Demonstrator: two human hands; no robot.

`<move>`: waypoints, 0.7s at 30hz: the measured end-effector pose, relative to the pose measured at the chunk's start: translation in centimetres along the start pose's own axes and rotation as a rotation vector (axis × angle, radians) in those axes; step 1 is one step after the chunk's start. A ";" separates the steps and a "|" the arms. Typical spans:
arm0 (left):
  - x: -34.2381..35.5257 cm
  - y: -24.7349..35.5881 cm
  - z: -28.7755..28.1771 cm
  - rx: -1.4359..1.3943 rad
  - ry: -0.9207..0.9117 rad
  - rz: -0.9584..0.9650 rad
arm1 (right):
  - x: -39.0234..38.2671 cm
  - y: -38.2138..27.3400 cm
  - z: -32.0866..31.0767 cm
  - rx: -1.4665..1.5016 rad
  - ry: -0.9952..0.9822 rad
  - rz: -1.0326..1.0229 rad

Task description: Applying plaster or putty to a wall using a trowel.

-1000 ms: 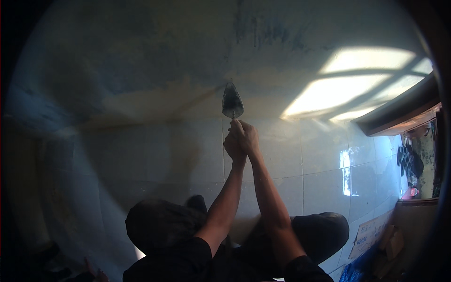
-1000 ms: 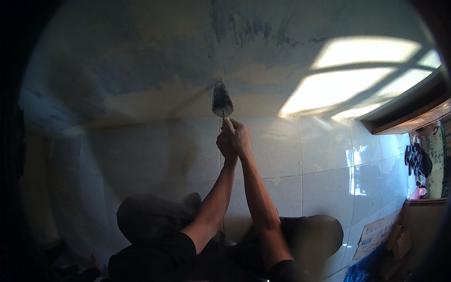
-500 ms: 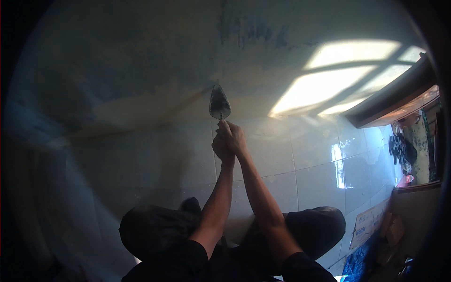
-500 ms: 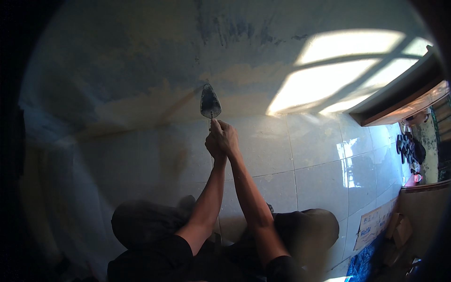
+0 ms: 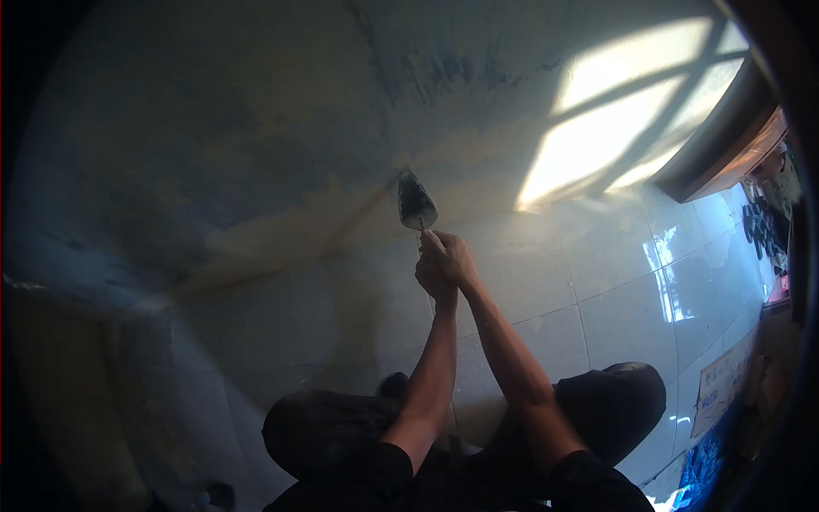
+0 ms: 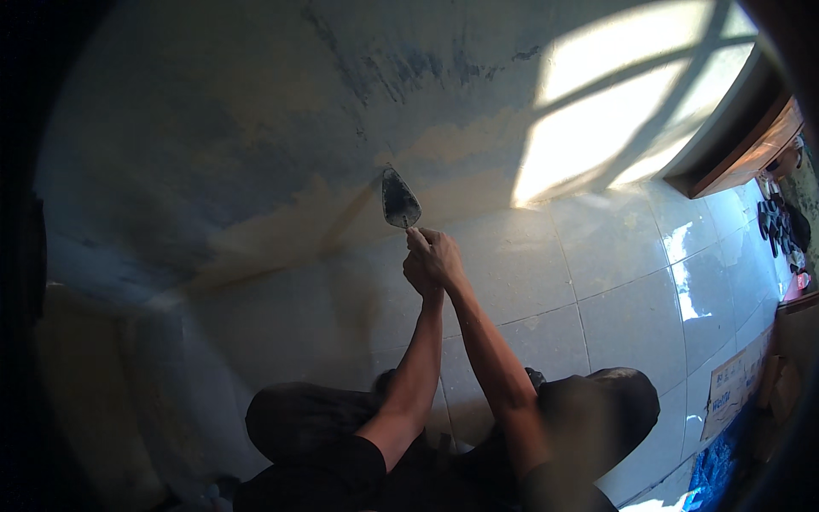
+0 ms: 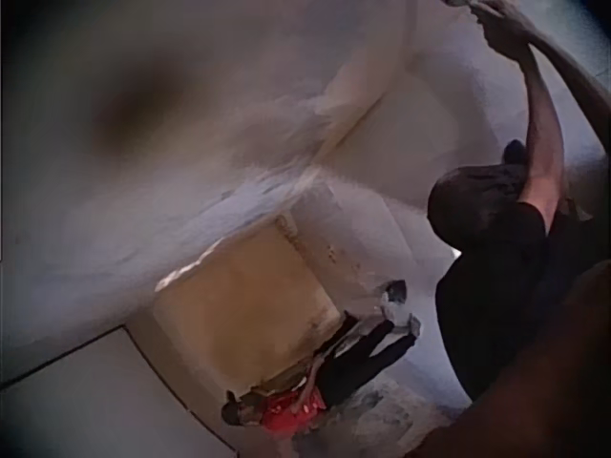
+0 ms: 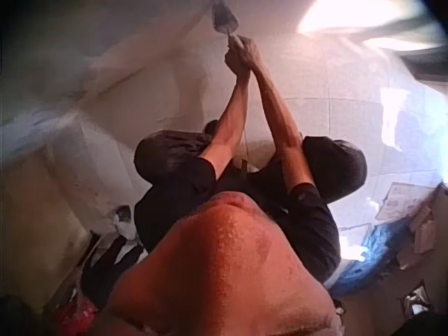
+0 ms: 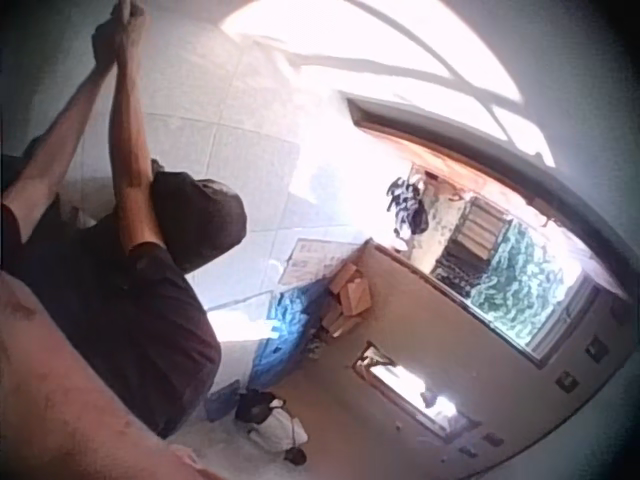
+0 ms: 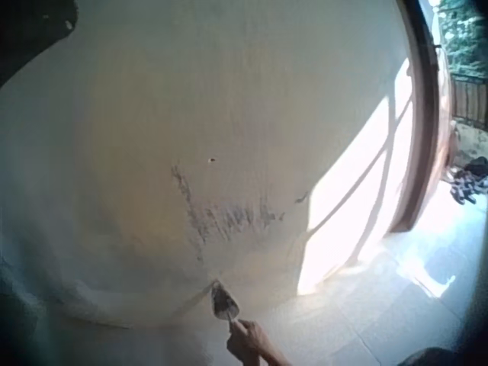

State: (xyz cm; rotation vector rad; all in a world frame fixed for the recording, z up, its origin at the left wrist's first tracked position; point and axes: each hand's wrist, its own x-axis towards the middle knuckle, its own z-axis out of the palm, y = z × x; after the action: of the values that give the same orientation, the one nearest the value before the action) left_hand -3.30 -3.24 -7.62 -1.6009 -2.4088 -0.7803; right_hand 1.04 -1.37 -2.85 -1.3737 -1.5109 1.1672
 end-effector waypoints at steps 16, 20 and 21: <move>1.3 -1.3 -1.6 -0.061 -0.022 -0.037 | 0.7 -3.4 0.2 0.016 -0.012 -0.039; 0.6 -2.2 -1.0 -0.091 0.007 -0.012 | 0.1 -0.2 2.0 -0.037 0.004 -0.005; 0.5 -1.7 -0.9 -0.107 -0.007 -0.008 | 0.0 -0.1 1.4 -0.041 0.012 0.007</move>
State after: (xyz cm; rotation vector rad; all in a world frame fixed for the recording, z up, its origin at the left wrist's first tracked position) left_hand -5.20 -3.77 -7.19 -1.6348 -2.4183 -0.9216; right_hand -0.27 -1.54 -3.18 -1.4119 -1.5298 1.1365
